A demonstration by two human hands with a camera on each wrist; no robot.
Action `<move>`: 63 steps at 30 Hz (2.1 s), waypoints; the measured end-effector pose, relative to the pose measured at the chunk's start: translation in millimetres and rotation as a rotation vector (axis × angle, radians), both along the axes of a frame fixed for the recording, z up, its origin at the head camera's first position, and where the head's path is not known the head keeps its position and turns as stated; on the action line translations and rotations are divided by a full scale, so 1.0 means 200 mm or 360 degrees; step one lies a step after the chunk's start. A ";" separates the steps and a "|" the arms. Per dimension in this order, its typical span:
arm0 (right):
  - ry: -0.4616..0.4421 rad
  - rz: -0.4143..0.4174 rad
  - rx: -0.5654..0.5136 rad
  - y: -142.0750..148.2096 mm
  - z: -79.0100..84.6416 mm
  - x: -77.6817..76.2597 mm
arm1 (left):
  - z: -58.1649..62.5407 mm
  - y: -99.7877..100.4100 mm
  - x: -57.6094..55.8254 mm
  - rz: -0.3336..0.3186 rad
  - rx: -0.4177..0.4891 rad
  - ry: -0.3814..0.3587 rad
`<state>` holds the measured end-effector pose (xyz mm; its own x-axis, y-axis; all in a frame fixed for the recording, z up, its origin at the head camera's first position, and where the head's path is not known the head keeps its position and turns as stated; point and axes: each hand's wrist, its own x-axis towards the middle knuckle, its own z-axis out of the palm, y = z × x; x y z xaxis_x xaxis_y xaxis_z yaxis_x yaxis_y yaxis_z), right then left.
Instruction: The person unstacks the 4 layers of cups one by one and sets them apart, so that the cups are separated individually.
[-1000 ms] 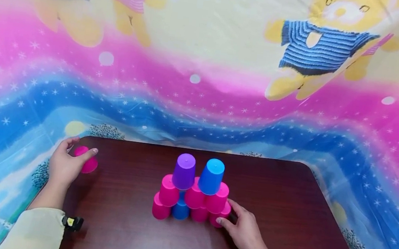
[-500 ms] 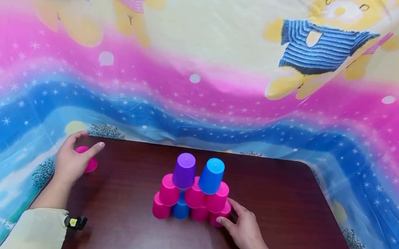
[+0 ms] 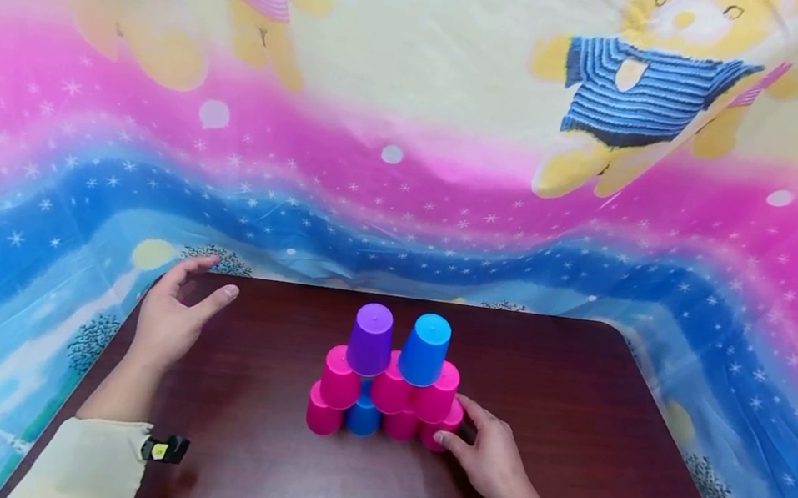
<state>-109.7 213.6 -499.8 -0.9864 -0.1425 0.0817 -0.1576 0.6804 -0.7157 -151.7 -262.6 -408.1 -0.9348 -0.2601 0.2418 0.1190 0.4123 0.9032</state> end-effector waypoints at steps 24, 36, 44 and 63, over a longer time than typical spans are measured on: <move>0.0017 0.0012 -0.0013 0.01 0.00 0.00 | 0.04 0.23 0.03 -0.0258 -0.0155 0.0227; -0.0008 -0.0007 -0.0019 0.00 0.00 0.01 | 0.05 0.32 0.06 -0.0395 -0.0159 0.0228; -0.0013 -0.0004 -0.0012 0.00 0.00 0.00 | 0.04 0.37 0.06 -0.0459 -0.0146 0.0252; 0.0027 0.0001 -0.0002 0.00 0.01 0.00 | 0.03 0.48 0.06 -0.0568 -0.0122 0.0171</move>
<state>-109.9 213.9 -498.7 -0.9848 -0.1432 0.0987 -0.1704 0.6794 -0.7137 -139.0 -166.4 -401.8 -0.9316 0.1000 0.3495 0.3596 0.3936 0.8460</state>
